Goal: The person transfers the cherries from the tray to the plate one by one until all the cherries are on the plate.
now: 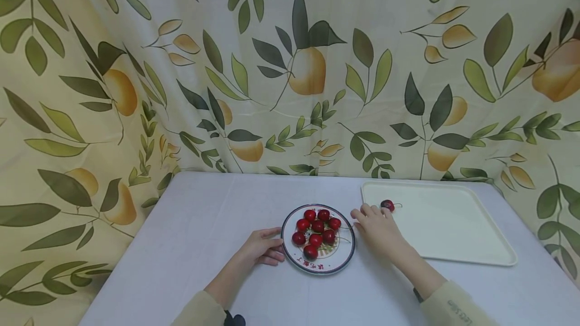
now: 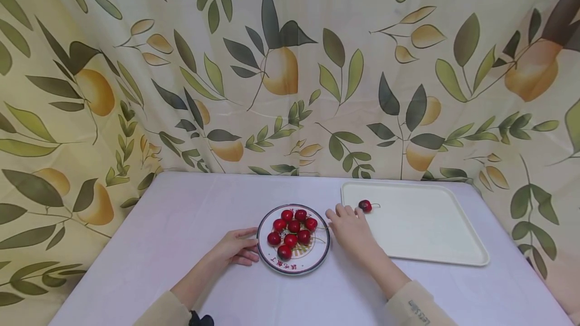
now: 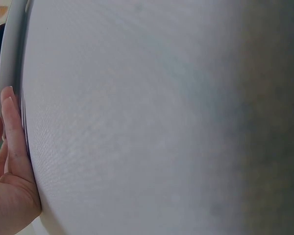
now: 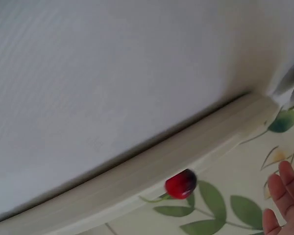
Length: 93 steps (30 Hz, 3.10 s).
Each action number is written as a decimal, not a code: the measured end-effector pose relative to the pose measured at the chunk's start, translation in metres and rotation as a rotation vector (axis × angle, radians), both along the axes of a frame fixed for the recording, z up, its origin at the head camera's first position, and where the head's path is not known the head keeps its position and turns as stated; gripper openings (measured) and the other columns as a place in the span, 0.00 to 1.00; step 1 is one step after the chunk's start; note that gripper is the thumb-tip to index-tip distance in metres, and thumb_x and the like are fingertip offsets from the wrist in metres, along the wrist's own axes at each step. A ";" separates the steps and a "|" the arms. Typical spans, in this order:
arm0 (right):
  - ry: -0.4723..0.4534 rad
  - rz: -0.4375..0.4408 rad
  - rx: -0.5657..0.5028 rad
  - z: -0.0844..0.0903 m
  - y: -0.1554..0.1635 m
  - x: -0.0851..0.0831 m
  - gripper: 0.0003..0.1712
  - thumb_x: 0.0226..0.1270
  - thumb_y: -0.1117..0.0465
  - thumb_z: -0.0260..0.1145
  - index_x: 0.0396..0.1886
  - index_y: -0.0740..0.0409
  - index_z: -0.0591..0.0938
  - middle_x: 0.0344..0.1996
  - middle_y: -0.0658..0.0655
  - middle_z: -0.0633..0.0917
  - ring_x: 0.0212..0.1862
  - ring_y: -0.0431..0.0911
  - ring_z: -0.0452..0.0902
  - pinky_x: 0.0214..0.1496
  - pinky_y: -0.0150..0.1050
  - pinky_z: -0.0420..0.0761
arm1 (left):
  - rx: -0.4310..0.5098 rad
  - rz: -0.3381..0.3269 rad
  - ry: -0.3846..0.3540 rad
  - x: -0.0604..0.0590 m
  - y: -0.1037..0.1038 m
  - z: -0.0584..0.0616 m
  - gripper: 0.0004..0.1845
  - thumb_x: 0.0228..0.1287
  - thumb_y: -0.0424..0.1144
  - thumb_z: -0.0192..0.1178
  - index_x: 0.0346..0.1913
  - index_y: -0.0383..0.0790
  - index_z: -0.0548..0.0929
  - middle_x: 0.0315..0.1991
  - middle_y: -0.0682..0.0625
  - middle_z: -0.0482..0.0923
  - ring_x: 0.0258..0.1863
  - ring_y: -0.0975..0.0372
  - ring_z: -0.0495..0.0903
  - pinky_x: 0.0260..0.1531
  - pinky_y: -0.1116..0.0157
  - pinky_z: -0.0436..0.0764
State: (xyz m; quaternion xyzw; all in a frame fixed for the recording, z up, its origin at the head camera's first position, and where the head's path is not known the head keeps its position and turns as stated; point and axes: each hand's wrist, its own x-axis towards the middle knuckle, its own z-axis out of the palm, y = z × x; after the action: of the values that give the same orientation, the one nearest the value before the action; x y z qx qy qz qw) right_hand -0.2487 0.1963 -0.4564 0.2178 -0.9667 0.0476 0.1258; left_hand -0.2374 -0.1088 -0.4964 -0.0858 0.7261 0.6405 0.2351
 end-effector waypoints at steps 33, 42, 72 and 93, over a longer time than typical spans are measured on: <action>-0.166 -0.263 0.020 -0.002 0.086 -0.029 0.25 0.62 0.64 0.59 0.59 0.64 0.67 0.41 0.70 0.70 0.44 0.63 0.65 0.41 0.59 0.64 | 0.008 -0.013 0.009 -0.002 -0.001 -0.003 0.27 0.63 0.37 0.56 0.65 0.37 0.65 0.27 0.45 0.83 0.23 0.58 0.84 0.25 0.63 0.83; -0.175 -0.255 0.025 -0.006 0.089 -0.030 0.19 0.62 0.64 0.59 0.52 0.64 0.70 0.37 0.68 0.70 0.41 0.63 0.66 0.40 0.59 0.64 | 0.008 -0.007 0.001 -0.002 -0.001 -0.003 0.27 0.62 0.36 0.56 0.65 0.38 0.66 0.27 0.45 0.83 0.23 0.58 0.84 0.24 0.63 0.83; -0.057 -0.217 -0.050 0.008 0.067 -0.029 0.06 0.63 0.68 0.58 0.39 0.63 0.72 0.32 0.63 0.71 0.37 0.58 0.66 0.40 0.58 0.64 | 0.002 -0.005 0.003 -0.002 -0.001 -0.004 0.27 0.63 0.36 0.55 0.65 0.38 0.66 0.27 0.45 0.83 0.23 0.58 0.84 0.24 0.63 0.83; 0.070 0.016 -0.044 0.024 -0.014 0.012 0.11 0.55 0.64 0.68 0.37 0.55 0.76 0.31 0.54 0.75 0.37 0.52 0.72 0.46 0.58 0.70 | 0.001 -0.006 -0.001 0.000 -0.001 0.000 0.27 0.63 0.37 0.56 0.65 0.38 0.65 0.28 0.45 0.83 0.23 0.57 0.84 0.24 0.63 0.83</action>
State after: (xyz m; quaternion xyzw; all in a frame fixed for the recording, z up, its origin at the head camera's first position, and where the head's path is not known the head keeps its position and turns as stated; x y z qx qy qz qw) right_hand -0.2366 0.1821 -0.4322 0.2240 -0.9587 0.0622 0.1640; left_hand -0.2379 -0.1094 -0.4967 -0.0839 0.7260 0.6399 0.2375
